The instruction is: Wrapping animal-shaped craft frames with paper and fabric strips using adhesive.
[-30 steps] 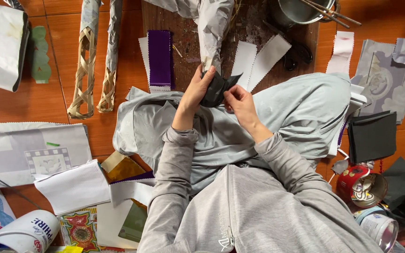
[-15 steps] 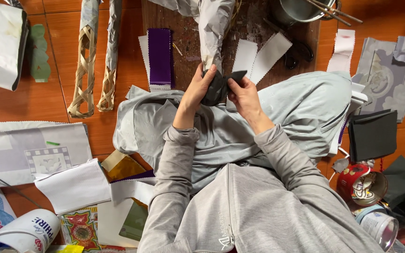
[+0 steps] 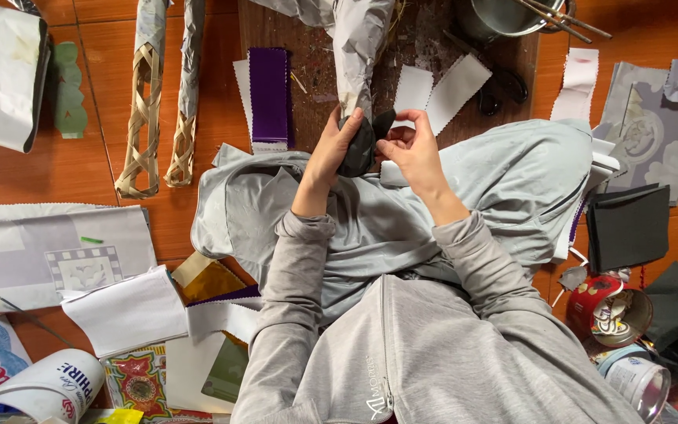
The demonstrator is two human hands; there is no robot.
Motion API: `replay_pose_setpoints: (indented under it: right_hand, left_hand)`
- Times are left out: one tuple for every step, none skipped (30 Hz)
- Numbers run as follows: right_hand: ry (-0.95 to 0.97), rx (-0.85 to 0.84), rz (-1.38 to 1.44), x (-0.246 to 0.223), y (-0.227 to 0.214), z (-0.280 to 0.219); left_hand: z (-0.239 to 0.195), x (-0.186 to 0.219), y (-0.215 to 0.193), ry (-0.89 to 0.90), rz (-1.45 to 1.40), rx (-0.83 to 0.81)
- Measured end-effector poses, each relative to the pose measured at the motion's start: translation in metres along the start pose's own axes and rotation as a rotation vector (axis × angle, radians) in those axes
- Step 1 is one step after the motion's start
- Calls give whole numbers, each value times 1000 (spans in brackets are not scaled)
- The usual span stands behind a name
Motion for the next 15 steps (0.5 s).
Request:
replay_pose_setpoints:
  right_hand:
    - [-103,-9,-52,4,-1,-1]
    - [-105,-7,-51,11,-2,1]
    - [-92,34,-176,17,-5,2]
    - [-79,77,-301,24,-6,5]
    - [-83,80,-299,24,-5,6]
    - [-151,70,-400,23,-3,8]
    - [-218,60,-502,21,-1,9]
    - [-223,67,-502,23,-4,13]
    - [-180,18,-411,26,-7,18]
    - [-135,-26,-318,29,-10,21]
    - [-139,-14,-317,26,-10,26]
    - [-124,-55,-372,23,-11,28]
    - [-108,-96,-427,21,-13,30]
    - [-111,-66,-424,16,-12,32]
    - [-136,-127,-499,11,-10,35]
  left_hand:
    - [0,2,1,8,-15,-20]
    - [-3,6,3,7,-13,-22]
    - [-5,10,6,10,-13,-36]
    - [-7,14,8,14,-10,-51]
    - [-4,6,2,14,-6,-54]
    - [0,-3,-4,12,-16,-66]
    - [4,-11,-10,10,-26,-77]
    - [4,-11,-12,10,-22,-85]
    - [4,-12,-13,7,-52,-100]
    - [5,-13,-13,-2,-81,-118]
    - [5,-13,-15,-8,-76,-129]
    - [5,-14,-16,-13,-79,-126]
    - [5,-15,-16,-18,-83,-123]
    - [4,-14,-18,-33,-76,-148]
    - [3,-13,-19,-38,-62,-163]
Point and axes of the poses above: each hand's wrist, its own z-axis towards the middle knuckle, its own y-axis out of the palm, x = y × z, the point moved 2 cm from there along z, towards the middle knuckle, and after that the axes turned 11 degrees about -x, right-handed, at the moved point
